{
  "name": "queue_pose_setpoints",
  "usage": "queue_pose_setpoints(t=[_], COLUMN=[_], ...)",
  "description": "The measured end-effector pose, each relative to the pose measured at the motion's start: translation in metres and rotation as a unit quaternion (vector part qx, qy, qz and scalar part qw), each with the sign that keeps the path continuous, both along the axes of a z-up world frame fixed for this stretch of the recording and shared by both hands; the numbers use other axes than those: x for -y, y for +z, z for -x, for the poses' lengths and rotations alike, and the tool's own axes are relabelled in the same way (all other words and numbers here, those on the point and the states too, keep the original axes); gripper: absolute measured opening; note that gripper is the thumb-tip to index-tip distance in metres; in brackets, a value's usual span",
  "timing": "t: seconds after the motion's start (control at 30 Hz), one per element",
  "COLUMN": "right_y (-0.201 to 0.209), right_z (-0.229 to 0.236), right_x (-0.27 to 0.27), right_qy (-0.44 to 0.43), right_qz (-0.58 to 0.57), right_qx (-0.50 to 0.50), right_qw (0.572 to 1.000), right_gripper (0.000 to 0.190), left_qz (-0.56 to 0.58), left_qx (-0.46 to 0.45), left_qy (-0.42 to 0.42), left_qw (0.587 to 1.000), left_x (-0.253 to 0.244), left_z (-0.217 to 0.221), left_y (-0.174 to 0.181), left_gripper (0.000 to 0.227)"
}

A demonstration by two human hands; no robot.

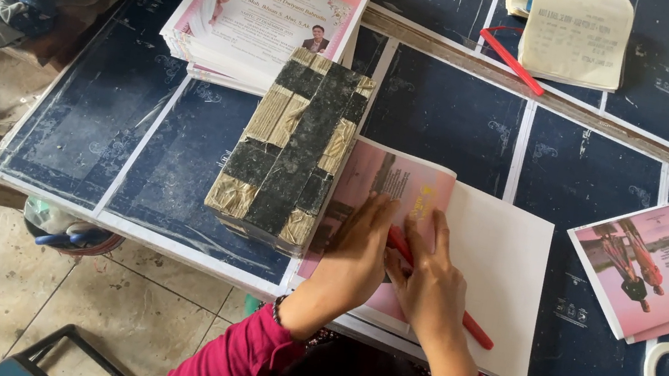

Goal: The person places a pink booklet onto a white sheet of paper on a table, presses down on the booklet with their hands, and then moves the booklet to a stack on the right. This process is repeated multiple times.

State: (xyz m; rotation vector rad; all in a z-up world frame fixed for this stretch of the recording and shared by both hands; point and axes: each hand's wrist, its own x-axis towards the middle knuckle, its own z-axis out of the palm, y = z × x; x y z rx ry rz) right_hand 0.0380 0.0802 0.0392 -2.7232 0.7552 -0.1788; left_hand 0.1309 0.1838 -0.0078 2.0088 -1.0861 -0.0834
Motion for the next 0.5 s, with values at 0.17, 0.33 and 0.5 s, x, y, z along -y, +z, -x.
queue_pose_setpoints(t=[0.17,0.33,0.5], right_y=[-0.008,-0.006,-0.023], right_z=[0.0,-0.001,0.006], right_x=[0.001,-0.001,0.01], right_qy=[0.018,0.044,0.086], right_qz=[0.04,0.063,0.061], right_qx=[-0.001,0.005,0.061], right_qw=[0.999,0.997,0.993], right_gripper=[0.064,0.066,0.064], left_qz=[0.046,0.053,-0.005], left_qx=[-0.063,-0.088,0.024], left_qy=[-0.016,-0.016,0.001], left_qw=[0.997,0.995,1.0], left_x=[0.012,0.031,0.017], left_z=[-0.002,-0.013,-0.009], left_y=[0.021,-0.016,0.007], left_gripper=[0.047,0.044,0.055])
